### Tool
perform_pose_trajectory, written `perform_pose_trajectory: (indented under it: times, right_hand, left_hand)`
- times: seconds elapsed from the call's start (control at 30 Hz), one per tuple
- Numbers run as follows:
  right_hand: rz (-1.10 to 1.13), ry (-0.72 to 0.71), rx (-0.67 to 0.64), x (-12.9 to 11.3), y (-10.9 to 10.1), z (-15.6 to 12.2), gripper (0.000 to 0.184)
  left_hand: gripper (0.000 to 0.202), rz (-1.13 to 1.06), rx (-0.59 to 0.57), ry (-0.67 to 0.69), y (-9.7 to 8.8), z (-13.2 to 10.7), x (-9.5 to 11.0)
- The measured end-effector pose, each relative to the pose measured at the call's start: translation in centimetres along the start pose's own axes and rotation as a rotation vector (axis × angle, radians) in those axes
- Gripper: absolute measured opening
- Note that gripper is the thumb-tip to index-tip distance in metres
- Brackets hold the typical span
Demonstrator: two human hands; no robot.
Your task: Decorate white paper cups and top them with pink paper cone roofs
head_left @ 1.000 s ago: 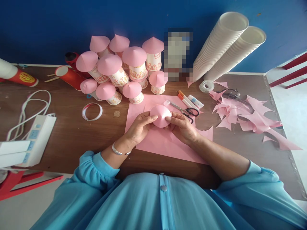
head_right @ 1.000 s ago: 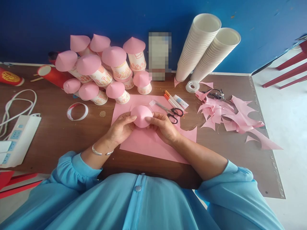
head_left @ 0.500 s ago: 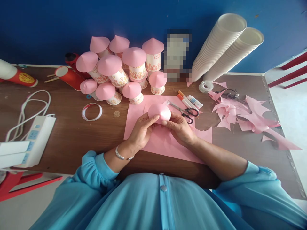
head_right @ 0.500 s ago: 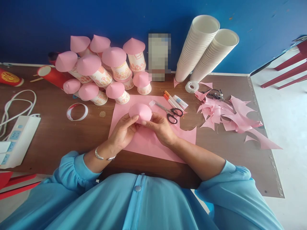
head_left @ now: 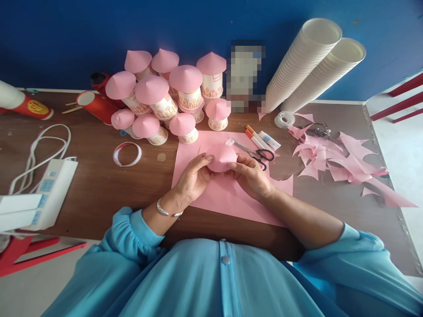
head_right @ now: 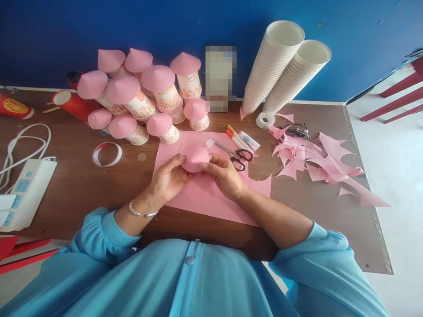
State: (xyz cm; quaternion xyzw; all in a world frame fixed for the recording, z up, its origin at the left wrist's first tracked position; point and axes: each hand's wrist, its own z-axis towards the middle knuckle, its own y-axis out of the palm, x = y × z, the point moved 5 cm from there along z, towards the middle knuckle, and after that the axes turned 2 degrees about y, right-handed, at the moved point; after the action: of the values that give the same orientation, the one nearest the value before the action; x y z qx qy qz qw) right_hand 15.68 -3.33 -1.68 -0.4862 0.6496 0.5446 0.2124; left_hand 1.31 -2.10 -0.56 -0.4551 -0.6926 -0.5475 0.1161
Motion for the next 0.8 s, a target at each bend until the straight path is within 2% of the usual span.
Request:
perform_pose_trajectory:
  times: [0.2, 0.37, 0.5, 0.6, 0.8]
  right_hand:
    - [0.000, -0.053, -0.020, -0.3, 0.6, -0.1, 0.028]
    - [-0.028, -0.076, 0.011, 0.0, 0.1, 0.0, 0.022]
    - [-0.065, -0.043, 0.023, 0.2, -0.4, 0.1, 0.027]
    - [-0.106, -0.004, 0.008, 0.3, -0.5, 0.0, 0.028]
    - [-0.177, 0.045, -0.066, 0.3, -0.1, -0.1, 0.028]
  left_hand:
    - [0.016, -0.064, 0.080, 0.000, -0.4, 0.0, -0.6]
    - [0.016, 0.001, 0.020, 0.005, -0.1, -0.2, -0.7]
    - [0.029, 0.070, -0.038, 0.039, 0.1, -0.1, 0.0]
    - [0.027, 0.105, -0.050, 0.056, -0.2, 0.0, 0.3]
    - [0.021, 0.138, 0.007, 0.028, -0.8, 0.2, 0.1]
